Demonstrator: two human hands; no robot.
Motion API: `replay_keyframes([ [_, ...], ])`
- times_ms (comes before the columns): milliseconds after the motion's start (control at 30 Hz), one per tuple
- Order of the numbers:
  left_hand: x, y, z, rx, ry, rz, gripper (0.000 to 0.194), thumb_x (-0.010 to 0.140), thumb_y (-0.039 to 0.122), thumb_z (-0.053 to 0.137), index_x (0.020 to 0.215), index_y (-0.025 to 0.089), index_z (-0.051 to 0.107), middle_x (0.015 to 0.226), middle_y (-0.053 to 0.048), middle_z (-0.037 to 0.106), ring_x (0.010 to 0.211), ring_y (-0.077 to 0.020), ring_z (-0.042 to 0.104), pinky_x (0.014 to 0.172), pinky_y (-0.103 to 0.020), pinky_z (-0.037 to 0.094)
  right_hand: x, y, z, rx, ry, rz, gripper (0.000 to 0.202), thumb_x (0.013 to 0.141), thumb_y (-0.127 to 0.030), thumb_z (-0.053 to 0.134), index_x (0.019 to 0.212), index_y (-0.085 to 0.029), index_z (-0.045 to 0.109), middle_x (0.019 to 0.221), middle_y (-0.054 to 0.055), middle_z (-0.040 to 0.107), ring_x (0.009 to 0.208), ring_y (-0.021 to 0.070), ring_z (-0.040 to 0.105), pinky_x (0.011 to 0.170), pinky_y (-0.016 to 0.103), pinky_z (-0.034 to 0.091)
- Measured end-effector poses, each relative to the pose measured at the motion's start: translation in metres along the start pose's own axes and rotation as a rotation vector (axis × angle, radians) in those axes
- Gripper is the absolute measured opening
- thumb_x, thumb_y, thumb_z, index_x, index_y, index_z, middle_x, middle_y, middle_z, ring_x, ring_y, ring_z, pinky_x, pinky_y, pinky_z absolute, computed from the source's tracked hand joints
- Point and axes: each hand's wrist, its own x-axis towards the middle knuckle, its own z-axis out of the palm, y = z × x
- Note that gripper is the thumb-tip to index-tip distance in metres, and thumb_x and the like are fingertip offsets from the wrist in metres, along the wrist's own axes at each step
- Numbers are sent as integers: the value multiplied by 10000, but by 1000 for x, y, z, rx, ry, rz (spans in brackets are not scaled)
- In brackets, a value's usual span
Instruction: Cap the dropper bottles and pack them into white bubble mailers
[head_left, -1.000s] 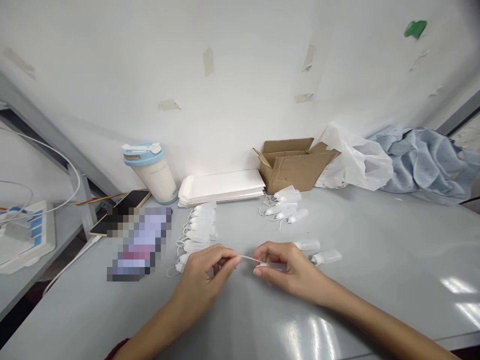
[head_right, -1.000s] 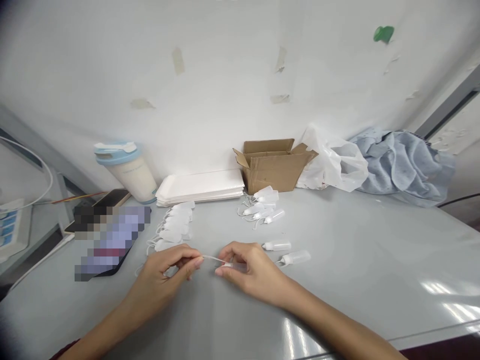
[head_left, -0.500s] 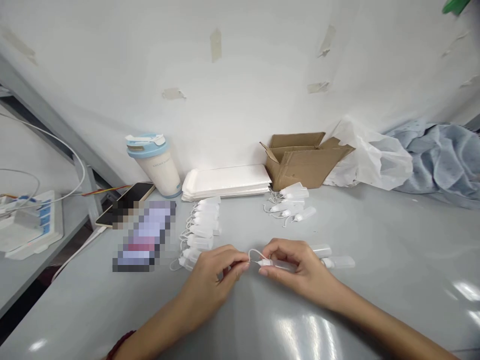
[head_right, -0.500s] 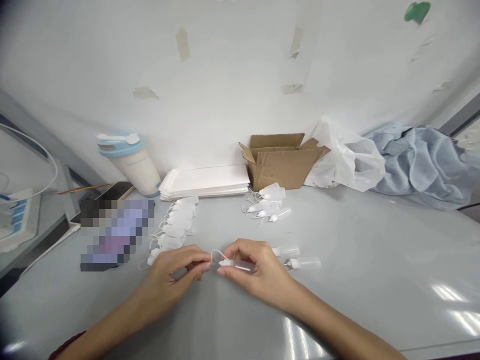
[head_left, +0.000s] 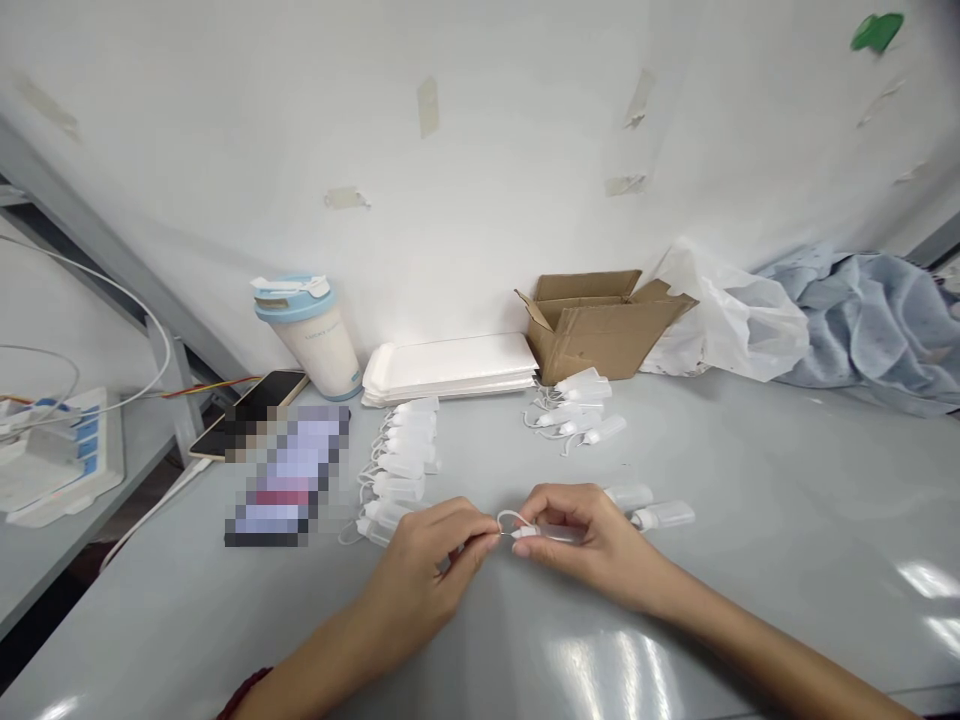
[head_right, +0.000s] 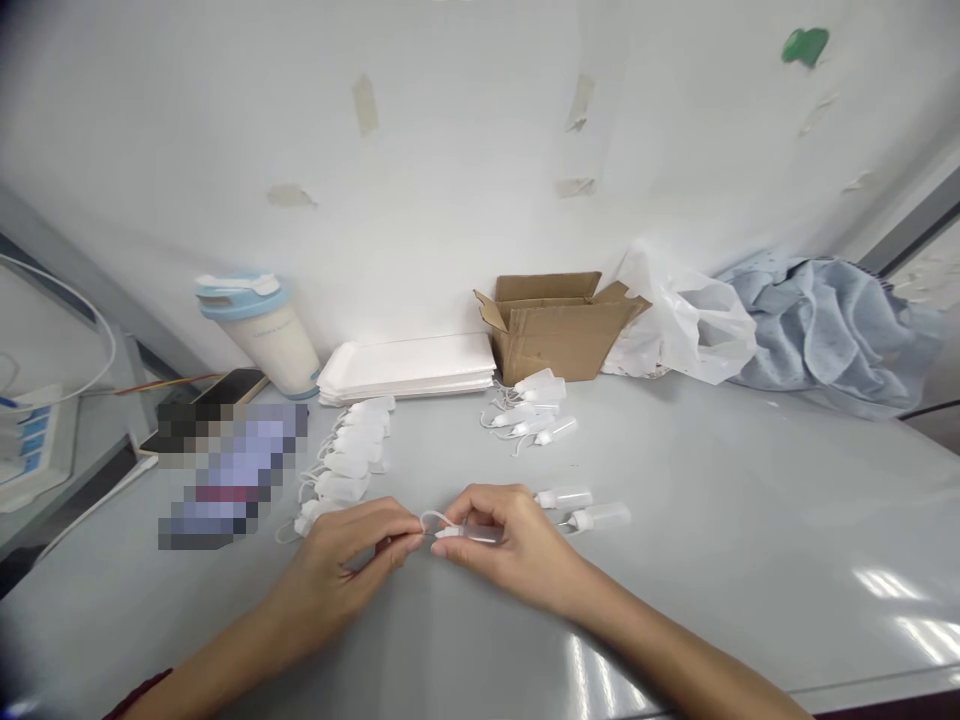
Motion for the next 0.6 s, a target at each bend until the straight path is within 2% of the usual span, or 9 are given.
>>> replay_keyframes([
  [233, -6, -2, 6, 17, -16, 57, 188, 869, 120, 476, 826, 145, 657, 672, -18, 594, 587, -110, 523, 546, -206, 376, 0, 3, 2, -51, -9, -56, 139, 789, -292, 647, 755, -158, 651, 685, 5, 635, 630, 124, 540, 574, 229, 390],
  [600, -6, -1, 11, -11, -48, 63, 211, 881, 132, 445, 795, 140, 637, 645, -19, 569, 565, -115, 521, 521, -214, 374, -2, 4, 4, -83, -18, -105, 133, 786, -289, 653, 761, -158, 654, 698, 3, 631, 623, 114, 539, 570, 221, 395],
])
